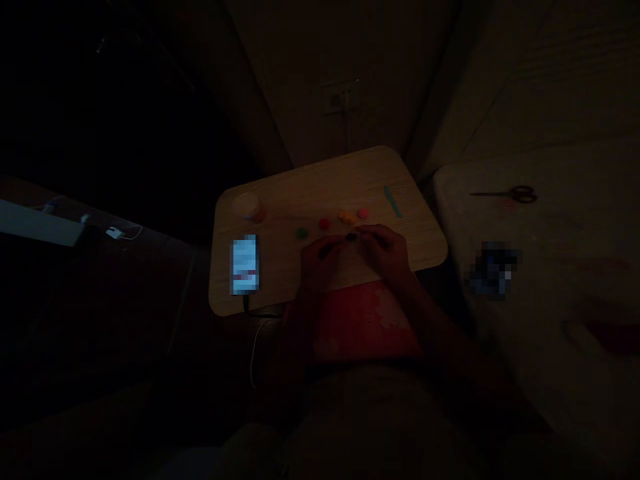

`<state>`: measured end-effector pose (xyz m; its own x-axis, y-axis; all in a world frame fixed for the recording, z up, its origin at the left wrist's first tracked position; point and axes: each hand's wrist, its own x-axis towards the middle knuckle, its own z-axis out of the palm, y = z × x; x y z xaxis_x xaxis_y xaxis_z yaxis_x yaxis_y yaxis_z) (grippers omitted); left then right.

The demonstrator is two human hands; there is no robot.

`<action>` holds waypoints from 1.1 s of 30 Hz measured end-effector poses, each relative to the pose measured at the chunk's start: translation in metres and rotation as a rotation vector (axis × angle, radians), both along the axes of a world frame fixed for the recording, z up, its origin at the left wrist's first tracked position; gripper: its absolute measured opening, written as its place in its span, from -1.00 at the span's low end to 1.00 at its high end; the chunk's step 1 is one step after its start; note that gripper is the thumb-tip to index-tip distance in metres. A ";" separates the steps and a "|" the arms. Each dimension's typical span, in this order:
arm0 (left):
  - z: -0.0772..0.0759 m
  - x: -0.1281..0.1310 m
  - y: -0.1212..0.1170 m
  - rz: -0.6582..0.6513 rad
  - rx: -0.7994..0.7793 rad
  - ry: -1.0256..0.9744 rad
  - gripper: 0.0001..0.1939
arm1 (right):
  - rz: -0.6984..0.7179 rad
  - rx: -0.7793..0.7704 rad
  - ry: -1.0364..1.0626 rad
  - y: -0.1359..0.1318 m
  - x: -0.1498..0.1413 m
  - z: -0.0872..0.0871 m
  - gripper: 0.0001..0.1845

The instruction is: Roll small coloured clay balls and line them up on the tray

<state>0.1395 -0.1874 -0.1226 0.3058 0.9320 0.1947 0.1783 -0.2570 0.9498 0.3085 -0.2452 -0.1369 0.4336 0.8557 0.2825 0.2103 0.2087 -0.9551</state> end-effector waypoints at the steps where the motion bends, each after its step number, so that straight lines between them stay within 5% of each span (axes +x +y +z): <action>1: 0.000 0.000 0.000 -0.003 -0.005 0.007 -0.87 | 0.007 -0.005 0.019 0.000 0.000 0.000 -0.75; 24: -0.003 -0.001 -0.001 0.003 -0.017 0.040 -0.88 | 0.004 -0.097 0.127 0.000 -0.003 0.002 -0.86; 33: -0.001 -0.002 0.004 -0.131 0.108 -0.018 -0.82 | 0.080 -0.088 0.097 -0.003 -0.001 0.002 -0.77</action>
<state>0.1377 -0.1834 -0.1232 0.4191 0.8574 0.2985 0.1195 -0.3780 0.9180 0.3078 -0.2486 -0.1346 0.3851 0.9080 0.1648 0.1018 0.1357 -0.9855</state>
